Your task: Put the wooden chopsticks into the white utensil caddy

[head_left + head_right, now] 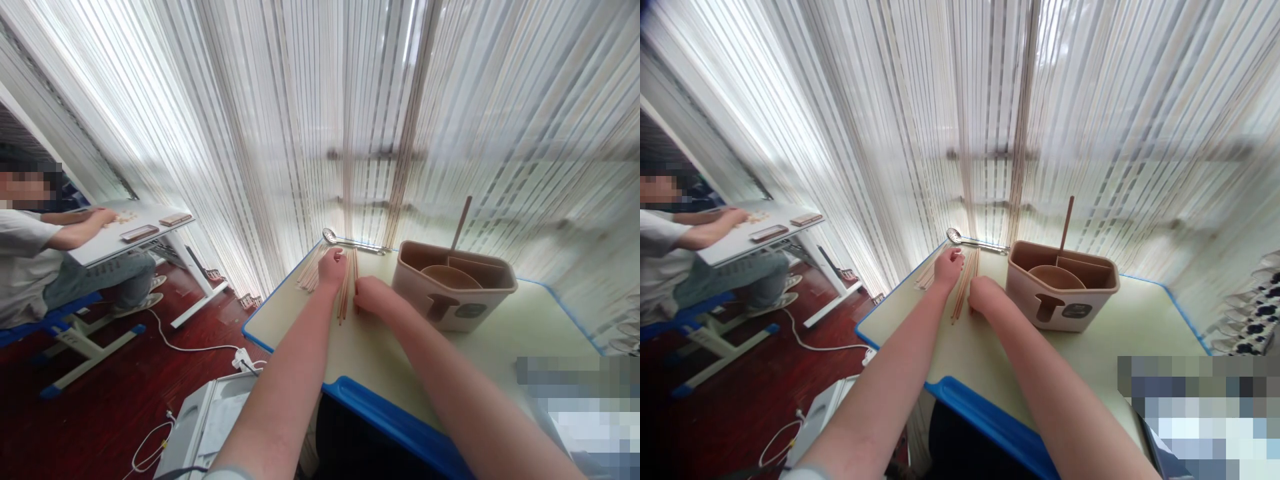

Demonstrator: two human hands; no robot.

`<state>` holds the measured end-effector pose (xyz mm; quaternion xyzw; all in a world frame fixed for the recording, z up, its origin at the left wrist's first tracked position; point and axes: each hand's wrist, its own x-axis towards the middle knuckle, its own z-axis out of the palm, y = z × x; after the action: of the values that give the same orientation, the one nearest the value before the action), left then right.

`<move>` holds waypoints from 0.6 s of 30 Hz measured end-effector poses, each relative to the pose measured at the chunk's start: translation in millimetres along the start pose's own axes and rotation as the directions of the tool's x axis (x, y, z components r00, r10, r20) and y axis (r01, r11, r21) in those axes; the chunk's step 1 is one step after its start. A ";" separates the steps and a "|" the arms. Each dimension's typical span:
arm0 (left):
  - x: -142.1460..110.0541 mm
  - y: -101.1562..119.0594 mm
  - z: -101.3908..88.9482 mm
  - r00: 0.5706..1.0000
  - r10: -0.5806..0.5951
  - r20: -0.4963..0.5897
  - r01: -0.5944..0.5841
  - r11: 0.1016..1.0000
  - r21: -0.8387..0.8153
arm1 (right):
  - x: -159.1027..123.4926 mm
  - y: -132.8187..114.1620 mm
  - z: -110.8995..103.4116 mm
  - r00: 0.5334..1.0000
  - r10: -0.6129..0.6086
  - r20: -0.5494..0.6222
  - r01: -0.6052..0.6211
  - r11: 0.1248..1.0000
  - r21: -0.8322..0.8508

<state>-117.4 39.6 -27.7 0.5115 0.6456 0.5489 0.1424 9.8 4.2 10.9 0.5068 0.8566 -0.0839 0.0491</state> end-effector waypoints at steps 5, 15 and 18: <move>0.6 -3.0 2.3 1.000 0.025 -0.004 -0.025 0.999 0.025 | 1.7 -1.3 -1.9 0.989 0.140 0.042 -0.140 0.990 -0.004; -2.8 0.8 5.7 0.999 0.042 0.017 -0.042 0.999 -0.023 | -1.2 -5.5 -2.2 0.966 0.247 0.077 -0.250 0.967 0.042; -2.5 -0.6 8.5 1.000 0.024 0.019 -0.023 0.998 -0.056 | 1.7 -3.8 1.8 0.967 0.241 0.087 -0.248 0.966 0.079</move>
<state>-110.3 42.4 -32.2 0.5201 0.6227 0.5632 0.1566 5.7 3.5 9.3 0.6067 0.7803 -0.1349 0.0691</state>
